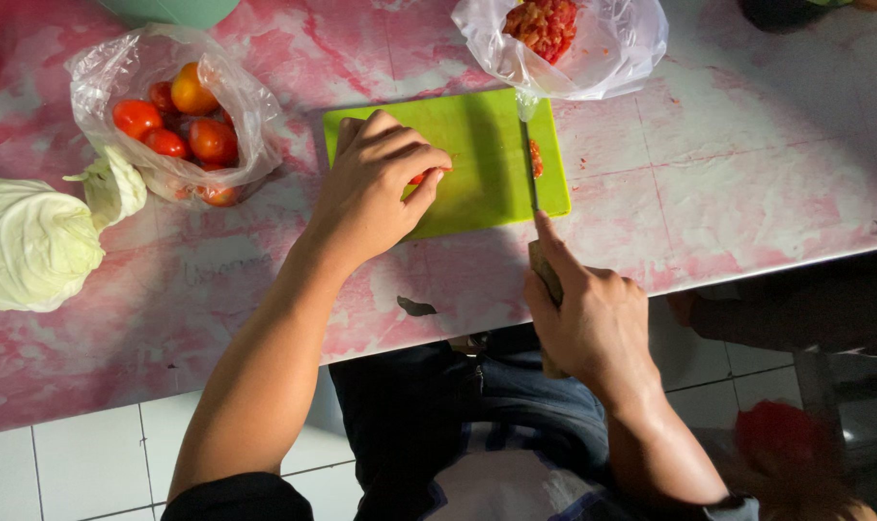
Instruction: The person uses a knife to chop chili peppers and tomatoes on a green cutting board, then uses the knife to scrape the chopped pieces into plastic bags.
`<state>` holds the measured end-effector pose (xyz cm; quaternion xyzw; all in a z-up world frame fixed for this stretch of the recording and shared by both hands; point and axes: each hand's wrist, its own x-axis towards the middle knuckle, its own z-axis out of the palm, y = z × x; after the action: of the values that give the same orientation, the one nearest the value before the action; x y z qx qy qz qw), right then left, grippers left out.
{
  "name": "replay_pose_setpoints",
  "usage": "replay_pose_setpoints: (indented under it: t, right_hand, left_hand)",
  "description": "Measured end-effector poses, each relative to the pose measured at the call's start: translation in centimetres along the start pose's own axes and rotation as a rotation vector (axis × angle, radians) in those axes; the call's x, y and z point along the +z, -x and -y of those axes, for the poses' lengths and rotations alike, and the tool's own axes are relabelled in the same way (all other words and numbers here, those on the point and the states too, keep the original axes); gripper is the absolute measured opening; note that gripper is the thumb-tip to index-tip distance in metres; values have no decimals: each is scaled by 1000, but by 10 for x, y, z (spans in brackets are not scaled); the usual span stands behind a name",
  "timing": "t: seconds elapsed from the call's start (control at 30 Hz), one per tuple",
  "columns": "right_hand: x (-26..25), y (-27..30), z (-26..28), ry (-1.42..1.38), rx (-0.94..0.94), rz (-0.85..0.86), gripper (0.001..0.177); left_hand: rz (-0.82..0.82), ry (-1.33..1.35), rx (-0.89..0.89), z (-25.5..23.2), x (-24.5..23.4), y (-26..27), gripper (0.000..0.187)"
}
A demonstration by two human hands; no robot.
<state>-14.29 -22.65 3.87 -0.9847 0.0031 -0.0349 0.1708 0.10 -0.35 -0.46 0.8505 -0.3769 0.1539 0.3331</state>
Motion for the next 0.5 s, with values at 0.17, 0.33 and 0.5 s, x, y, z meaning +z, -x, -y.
replay_pose_setpoints:
  t: [0.17,0.33,0.5]
  right_hand:
    - [5,2,13,-64,-26,42,59]
    - [5,0,21,-168,-155,-5,54]
    - [16,-1,40,-216,-145,148,61]
  left_hand:
    - [-7,4,28,-6,0,-3,8]
    - [-138,17,3,-3,-15,-5,10]
    - [-214,-13,-26,2,-18,-3,11]
